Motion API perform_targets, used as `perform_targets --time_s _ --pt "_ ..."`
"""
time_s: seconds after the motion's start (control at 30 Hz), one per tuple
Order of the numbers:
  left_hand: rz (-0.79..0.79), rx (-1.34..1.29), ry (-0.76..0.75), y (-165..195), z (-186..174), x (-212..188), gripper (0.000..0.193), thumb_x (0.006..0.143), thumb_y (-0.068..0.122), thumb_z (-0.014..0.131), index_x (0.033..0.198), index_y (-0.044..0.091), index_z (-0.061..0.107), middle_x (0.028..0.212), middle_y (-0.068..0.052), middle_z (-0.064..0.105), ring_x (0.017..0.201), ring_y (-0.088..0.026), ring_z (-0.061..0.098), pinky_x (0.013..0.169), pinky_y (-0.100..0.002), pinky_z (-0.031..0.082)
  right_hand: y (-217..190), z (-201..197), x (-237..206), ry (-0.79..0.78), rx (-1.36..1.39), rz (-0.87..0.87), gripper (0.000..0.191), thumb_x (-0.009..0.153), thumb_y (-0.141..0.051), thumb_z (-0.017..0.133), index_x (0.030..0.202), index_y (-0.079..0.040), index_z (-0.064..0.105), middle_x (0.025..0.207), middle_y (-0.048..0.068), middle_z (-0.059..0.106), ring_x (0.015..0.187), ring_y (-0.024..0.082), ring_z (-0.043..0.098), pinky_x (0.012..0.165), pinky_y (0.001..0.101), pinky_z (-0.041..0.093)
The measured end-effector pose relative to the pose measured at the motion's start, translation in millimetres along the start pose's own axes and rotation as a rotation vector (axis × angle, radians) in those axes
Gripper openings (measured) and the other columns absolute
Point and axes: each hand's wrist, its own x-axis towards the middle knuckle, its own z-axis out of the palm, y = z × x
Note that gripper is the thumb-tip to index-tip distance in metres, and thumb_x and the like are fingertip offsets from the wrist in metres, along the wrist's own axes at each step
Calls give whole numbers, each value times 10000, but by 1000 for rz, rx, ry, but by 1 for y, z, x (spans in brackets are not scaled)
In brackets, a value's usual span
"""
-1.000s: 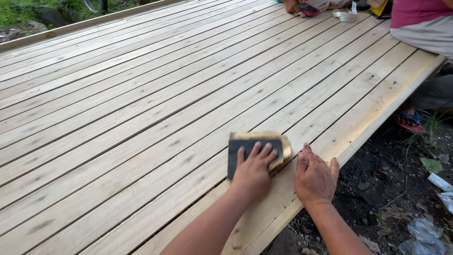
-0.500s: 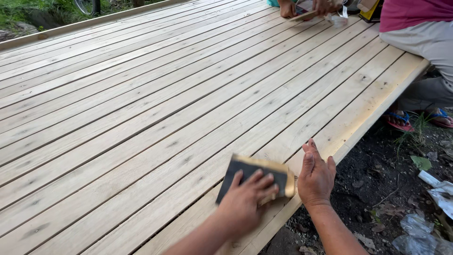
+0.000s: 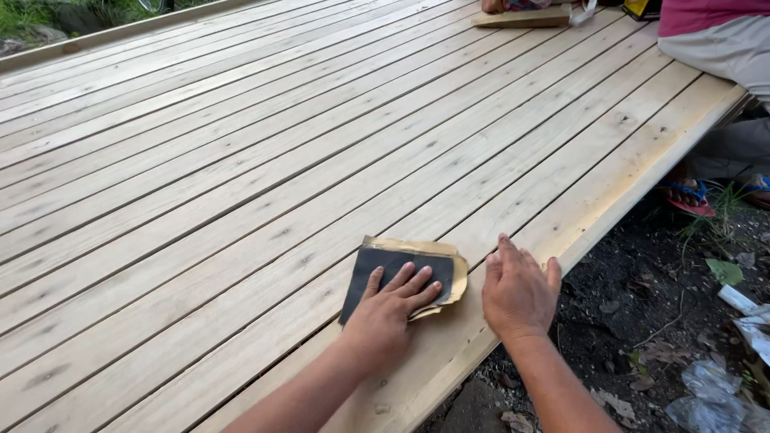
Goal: The person sands the slatted surface and edges of a large unfinished wooden bench frame using a sanding block with sandpaper, working across different sections of the seat and side rails. Near the end they handle and fold the sandpaper sheets while seated people watch nearby.
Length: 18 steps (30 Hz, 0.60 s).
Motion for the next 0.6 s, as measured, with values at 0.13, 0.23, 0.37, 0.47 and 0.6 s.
perform_targets --time_s 0.13,0.23,0.37,0.47,0.6 --pt "-6 -2 101 -17 -1 64 576 959 221 533 1525 284 449 1650 8 327 1549 -208 211 1232 -587 102 -5 -7 2 -114 -145 -67 518 989 -353 422 1478 -198 488 1546 14 467 1428 229 397 1215 508 128" --pt "-162 24 159 -19 -17 152 471 1062 353 450 1530 304 452 1663 36 318 1561 -195 222 1259 -583 122 -7 -11 2 -133 -169 -114 539 961 -322 469 1482 -185 491 1558 18 455 1446 237 385 1218 503 164" --pt "-140 65 39 -6 -22 183 532 1003 319 465 1532 347 423 1668 74 267 1556 -177 168 1243 -574 88 -9 -18 0 -73 -106 -132 513 961 -306 491 1452 -160 513 1532 70 468 1429 272 403 1195 519 191" --pt "38 22 -58 -8 -13 176 578 971 301 498 1543 343 430 1670 71 276 1567 -173 166 1263 -535 75 -11 -21 1 -48 -55 -101 563 942 -304 513 1475 -124 510 1552 118 458 1420 300 412 1187 520 210" --pt "-28 19 -16 -19 -6 234 514 1043 319 464 1554 329 402 1668 73 273 1563 -186 181 1265 -542 89 -11 -20 1 -167 -108 -81 565 930 -281 503 1474 -127 494 1546 97 465 1443 311 408 1202 518 204"
